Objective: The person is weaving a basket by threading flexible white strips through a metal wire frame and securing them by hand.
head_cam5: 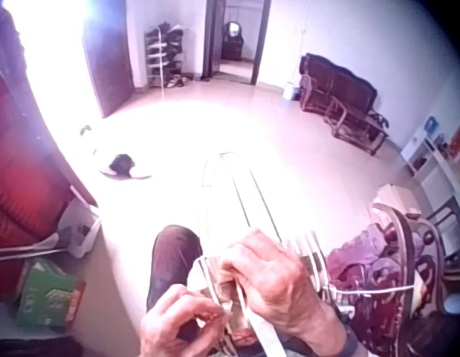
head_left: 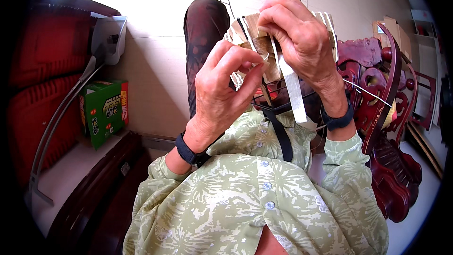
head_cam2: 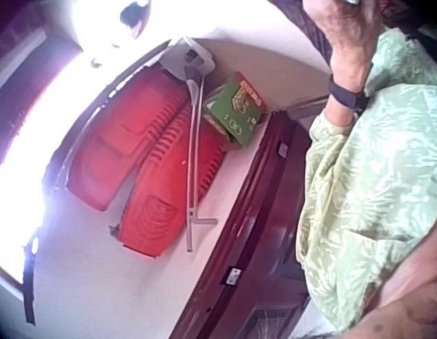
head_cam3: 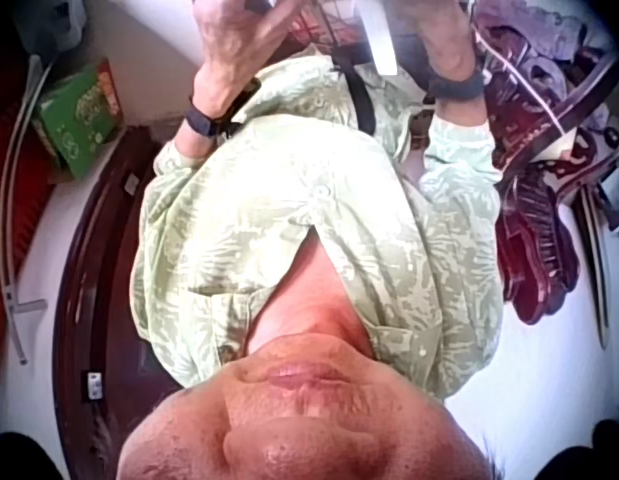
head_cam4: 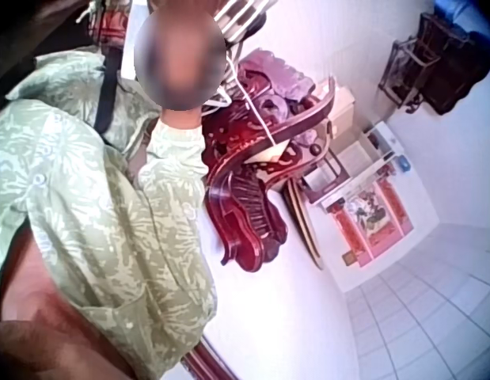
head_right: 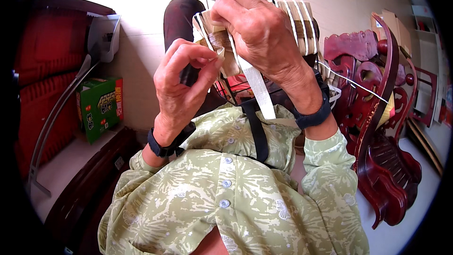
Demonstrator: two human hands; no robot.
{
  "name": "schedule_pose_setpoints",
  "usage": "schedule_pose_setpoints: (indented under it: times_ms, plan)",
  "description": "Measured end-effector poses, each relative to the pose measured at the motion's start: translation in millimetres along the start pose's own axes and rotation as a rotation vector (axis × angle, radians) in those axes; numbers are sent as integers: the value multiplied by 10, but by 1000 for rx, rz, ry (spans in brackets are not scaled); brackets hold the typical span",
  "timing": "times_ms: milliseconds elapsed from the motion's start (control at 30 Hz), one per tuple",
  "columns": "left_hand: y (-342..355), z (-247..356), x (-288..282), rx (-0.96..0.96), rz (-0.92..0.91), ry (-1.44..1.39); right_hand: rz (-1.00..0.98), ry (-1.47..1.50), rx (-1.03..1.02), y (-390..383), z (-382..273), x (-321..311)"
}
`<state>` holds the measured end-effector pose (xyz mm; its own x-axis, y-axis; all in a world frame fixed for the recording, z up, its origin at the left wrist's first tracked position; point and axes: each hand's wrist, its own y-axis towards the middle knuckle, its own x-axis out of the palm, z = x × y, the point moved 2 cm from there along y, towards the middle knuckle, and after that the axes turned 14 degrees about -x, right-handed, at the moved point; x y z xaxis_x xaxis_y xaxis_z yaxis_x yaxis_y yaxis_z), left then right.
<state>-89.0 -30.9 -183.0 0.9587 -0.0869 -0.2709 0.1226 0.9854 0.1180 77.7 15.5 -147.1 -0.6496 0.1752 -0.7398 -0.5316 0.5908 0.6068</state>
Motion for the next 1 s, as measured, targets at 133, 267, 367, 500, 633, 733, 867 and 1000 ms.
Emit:
schedule_pose_setpoints:
  times_ms: [133,267,367,500,633,733,867,1000]
  plan:
    - [0,60,9,52,50,142,-92,26,2,36,-22,-39]
    - [38,151,37,137,167,327,-195,47,1,80,18,-65]
    - [85,178,3,176,228,417,-188,53,19,94,7,-51]
    - [88,186,31,103,196,467,-153,36,-1,83,3,-22]
    - [135,247,29,106,175,610,-134,34,8,59,14,-2]
    - [191,265,5,85,130,596,-94,22,-19,61,20,13]
    - [225,219,15,19,83,480,-71,6,-5,49,17,34]
    - [230,213,20,11,36,450,-73,-6,3,59,12,26]
